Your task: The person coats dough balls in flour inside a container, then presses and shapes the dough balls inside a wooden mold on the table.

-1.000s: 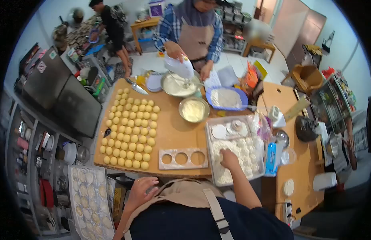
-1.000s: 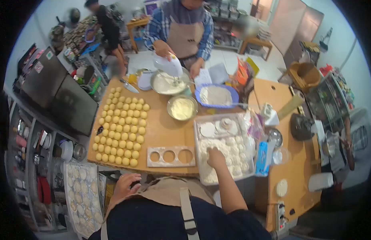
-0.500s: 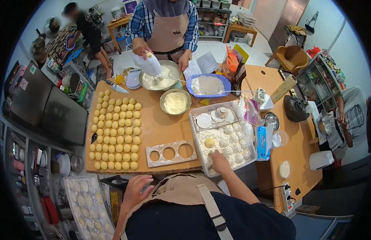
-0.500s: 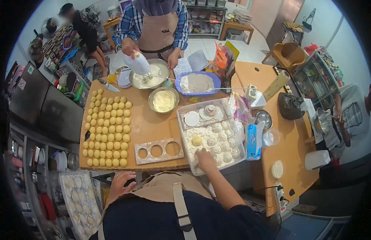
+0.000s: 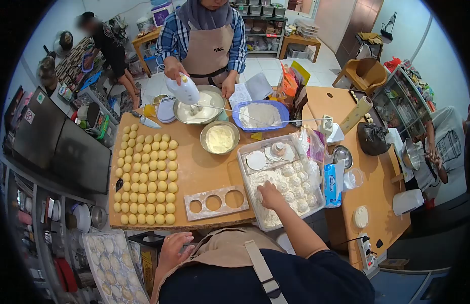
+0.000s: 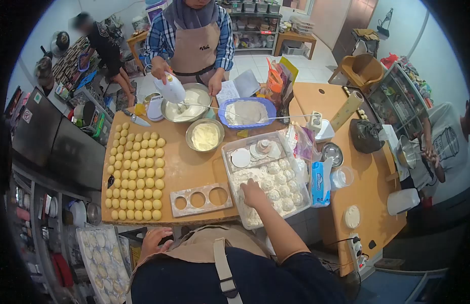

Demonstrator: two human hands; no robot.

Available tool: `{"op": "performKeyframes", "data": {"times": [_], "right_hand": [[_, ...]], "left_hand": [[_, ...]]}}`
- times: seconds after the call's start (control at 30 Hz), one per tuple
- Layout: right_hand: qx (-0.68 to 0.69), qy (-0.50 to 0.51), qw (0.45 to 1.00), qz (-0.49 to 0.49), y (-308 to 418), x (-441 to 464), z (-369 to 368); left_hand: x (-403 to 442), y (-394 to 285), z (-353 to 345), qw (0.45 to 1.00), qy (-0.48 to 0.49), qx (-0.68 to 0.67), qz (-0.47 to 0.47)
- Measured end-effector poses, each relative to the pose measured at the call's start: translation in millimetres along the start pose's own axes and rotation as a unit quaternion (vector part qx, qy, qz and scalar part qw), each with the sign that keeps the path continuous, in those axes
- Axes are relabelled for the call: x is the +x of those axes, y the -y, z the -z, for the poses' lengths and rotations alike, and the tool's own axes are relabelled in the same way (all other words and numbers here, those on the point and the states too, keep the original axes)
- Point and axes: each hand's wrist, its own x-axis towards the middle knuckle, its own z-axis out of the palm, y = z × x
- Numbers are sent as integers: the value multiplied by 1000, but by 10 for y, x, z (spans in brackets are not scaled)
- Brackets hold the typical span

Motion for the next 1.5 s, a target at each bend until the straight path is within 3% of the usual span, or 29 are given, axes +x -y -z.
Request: {"op": "performKeyframes", "data": {"times": [0.03,0.13,0.17,0.33,0.43,0.53,0.63,0.77,0.97,1.1,1.37,1.47,1.5], "right_hand": [[-20,22,1000,-2,-29,0,22],[94,-58,993,-36,-239,104,315],[104,-154,982,-22,-374,180,275],[-27,-117,990,-73,-348,241,453],[-60,-50,997,-29,-131,126,391],[-23,37,995,87,-79,-85,128],[-130,98,986,28,169,-373,228],[-137,107,985,0,144,-317,41],[-165,-5,985,55,-11,-459,5],[-193,26,981,-7,-86,-489,-22],[-257,50,961,93,-220,-265,98],[-213,114,970,37,-120,-185,281],[-203,81,975,39,-68,-193,344]], "left_hand": [[-25,17,6,1000,2,0,3],[-19,3,35,1000,-1,-2,12],[-30,-17,51,1000,-3,-2,16],[18,-4,51,1000,-6,3,0],[16,13,39,1000,-12,-2,3],[24,18,61,1000,-11,-1,9],[38,57,52,1000,-3,-9,5],[51,60,41,1000,1,-9,-10],[-23,112,83,1000,-12,-1,-8],[-125,114,87,1000,-1,5,8],[-144,126,86,1000,-11,6,3],[-153,115,101,1000,-9,3,9],[-151,104,110,1000,-8,1,13]]}}
